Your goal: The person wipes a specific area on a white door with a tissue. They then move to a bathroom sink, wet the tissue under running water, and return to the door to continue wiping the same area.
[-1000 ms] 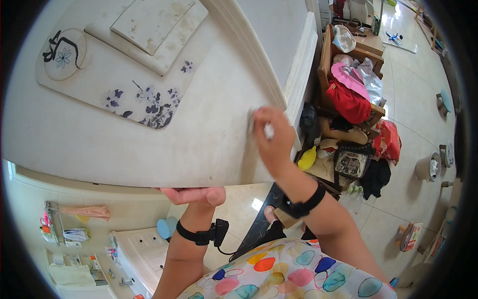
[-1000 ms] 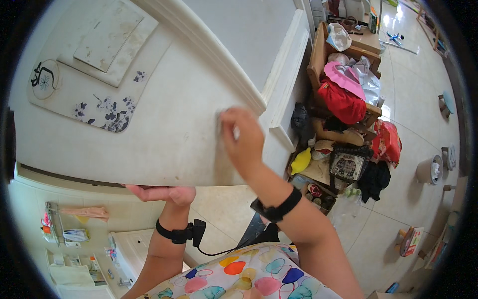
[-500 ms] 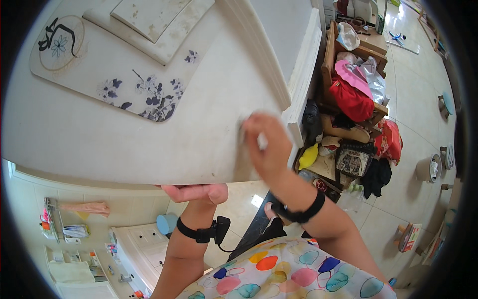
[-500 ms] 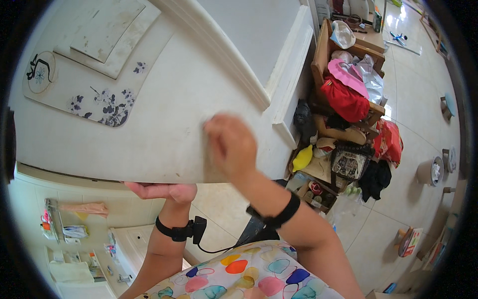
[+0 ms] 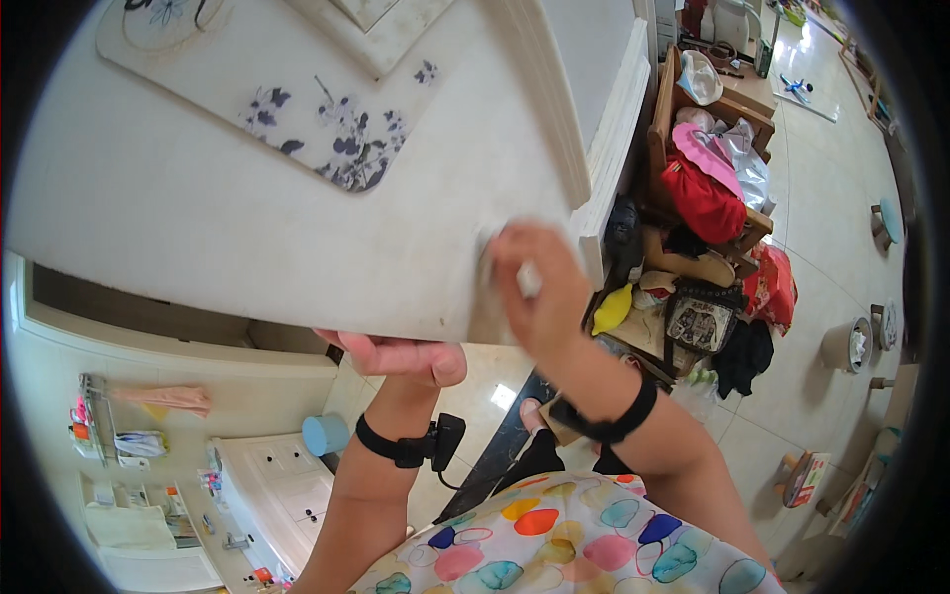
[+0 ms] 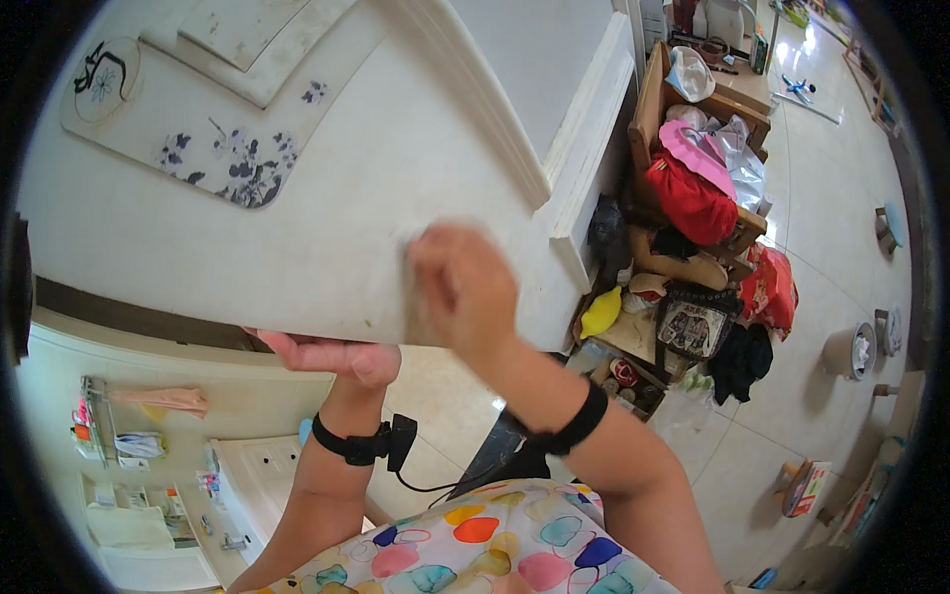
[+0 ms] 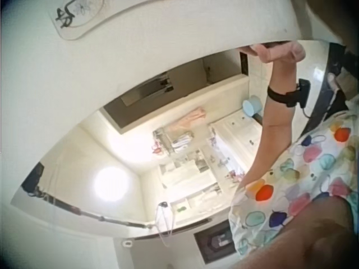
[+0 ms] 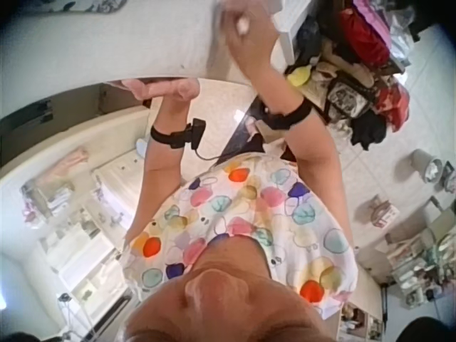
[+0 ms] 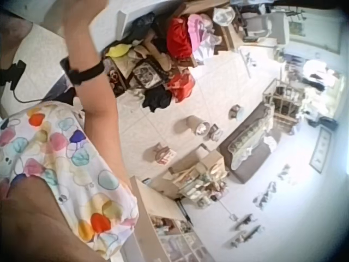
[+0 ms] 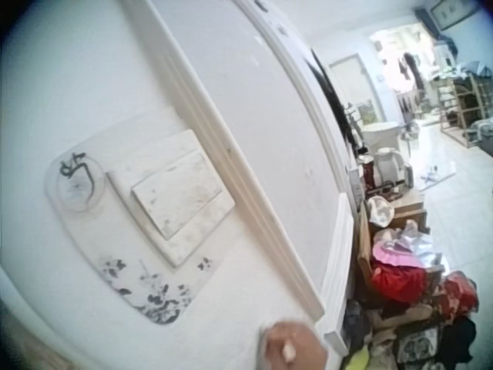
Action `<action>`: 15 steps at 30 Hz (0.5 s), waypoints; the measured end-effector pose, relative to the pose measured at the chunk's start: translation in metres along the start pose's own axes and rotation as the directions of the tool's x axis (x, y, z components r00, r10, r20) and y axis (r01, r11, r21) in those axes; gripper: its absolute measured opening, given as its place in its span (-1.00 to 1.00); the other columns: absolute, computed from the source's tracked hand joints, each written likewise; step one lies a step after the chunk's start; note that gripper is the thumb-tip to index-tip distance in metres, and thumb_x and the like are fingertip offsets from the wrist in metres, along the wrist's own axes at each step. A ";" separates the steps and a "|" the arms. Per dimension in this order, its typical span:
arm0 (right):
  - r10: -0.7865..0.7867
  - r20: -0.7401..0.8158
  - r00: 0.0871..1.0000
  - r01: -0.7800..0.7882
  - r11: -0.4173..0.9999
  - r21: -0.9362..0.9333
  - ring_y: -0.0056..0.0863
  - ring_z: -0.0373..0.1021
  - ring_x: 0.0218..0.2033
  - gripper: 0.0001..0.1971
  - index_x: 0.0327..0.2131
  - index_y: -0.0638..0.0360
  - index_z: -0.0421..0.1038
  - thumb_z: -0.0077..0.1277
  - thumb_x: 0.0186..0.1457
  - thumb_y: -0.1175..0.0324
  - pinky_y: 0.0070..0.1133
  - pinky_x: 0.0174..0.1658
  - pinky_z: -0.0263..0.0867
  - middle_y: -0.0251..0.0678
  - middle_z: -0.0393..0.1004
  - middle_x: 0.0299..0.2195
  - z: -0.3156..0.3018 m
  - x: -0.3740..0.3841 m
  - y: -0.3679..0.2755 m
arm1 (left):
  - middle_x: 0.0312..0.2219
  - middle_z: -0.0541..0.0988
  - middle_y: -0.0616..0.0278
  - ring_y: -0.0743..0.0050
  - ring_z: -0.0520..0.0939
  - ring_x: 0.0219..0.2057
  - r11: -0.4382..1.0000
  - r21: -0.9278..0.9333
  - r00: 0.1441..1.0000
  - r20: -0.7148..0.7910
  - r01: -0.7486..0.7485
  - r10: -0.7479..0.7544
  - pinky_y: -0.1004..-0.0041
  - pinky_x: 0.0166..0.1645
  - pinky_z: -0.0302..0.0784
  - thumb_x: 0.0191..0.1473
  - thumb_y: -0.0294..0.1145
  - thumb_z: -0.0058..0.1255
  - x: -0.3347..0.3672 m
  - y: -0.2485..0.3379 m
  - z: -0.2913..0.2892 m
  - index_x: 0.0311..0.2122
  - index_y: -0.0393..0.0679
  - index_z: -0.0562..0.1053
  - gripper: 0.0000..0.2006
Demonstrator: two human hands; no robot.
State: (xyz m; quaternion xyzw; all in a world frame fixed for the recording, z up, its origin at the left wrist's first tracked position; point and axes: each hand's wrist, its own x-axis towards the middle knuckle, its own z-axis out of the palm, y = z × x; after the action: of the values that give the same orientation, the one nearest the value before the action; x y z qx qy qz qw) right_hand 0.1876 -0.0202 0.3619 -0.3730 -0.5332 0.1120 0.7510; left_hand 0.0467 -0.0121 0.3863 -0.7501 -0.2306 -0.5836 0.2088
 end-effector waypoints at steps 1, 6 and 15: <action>-0.106 0.099 0.989 0.100 0.993 0.058 -0.28 0.42 -0.36 -0.66 -0.33 0.12 0.47 0.09 -0.30 0.68 -0.51 -0.33 0.36 -0.19 0.47 -0.35 -0.003 -0.016 -0.012 | 0.26 -0.24 -0.03 -0.01 -0.04 0.25 1.000 0.015 1.000 0.024 -0.005 0.005 0.00 0.24 0.03 0.12 0.19 -0.34 0.000 0.000 -0.003 0.30 0.03 -0.20 -0.24; -0.160 0.199 0.967 0.124 0.975 0.181 -0.32 0.40 -0.39 -0.73 -0.36 0.21 0.47 0.15 -0.27 0.61 -0.53 -0.37 0.36 -0.26 0.44 -0.37 -0.005 -0.035 -0.031 | 0.27 -0.20 -0.08 -0.06 -0.05 0.27 0.975 -0.188 0.989 0.104 0.122 -0.104 -0.02 0.26 -0.06 0.14 0.17 -0.36 0.004 0.010 -0.019 0.27 0.00 -0.03 -0.31; -0.232 0.149 0.961 0.211 0.967 0.142 -0.34 0.39 -0.40 -0.77 -0.35 0.20 0.47 0.16 -0.21 0.56 -0.53 -0.39 0.35 -0.28 0.44 -0.37 0.006 -0.006 -0.033 | 0.29 -0.22 -0.07 -0.04 -0.11 0.30 0.934 -0.285 0.973 0.145 0.216 -0.180 0.01 0.30 -0.18 0.16 0.14 -0.36 0.014 0.026 -0.025 0.26 0.01 0.05 -0.36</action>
State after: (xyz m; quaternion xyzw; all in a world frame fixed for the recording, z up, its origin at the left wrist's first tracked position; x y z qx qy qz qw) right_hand 0.1718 -0.0440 0.3806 -0.2527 -0.6236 0.0905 0.7342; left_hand 0.0456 -0.0459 0.4048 -0.7785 -0.2259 -0.5852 0.0194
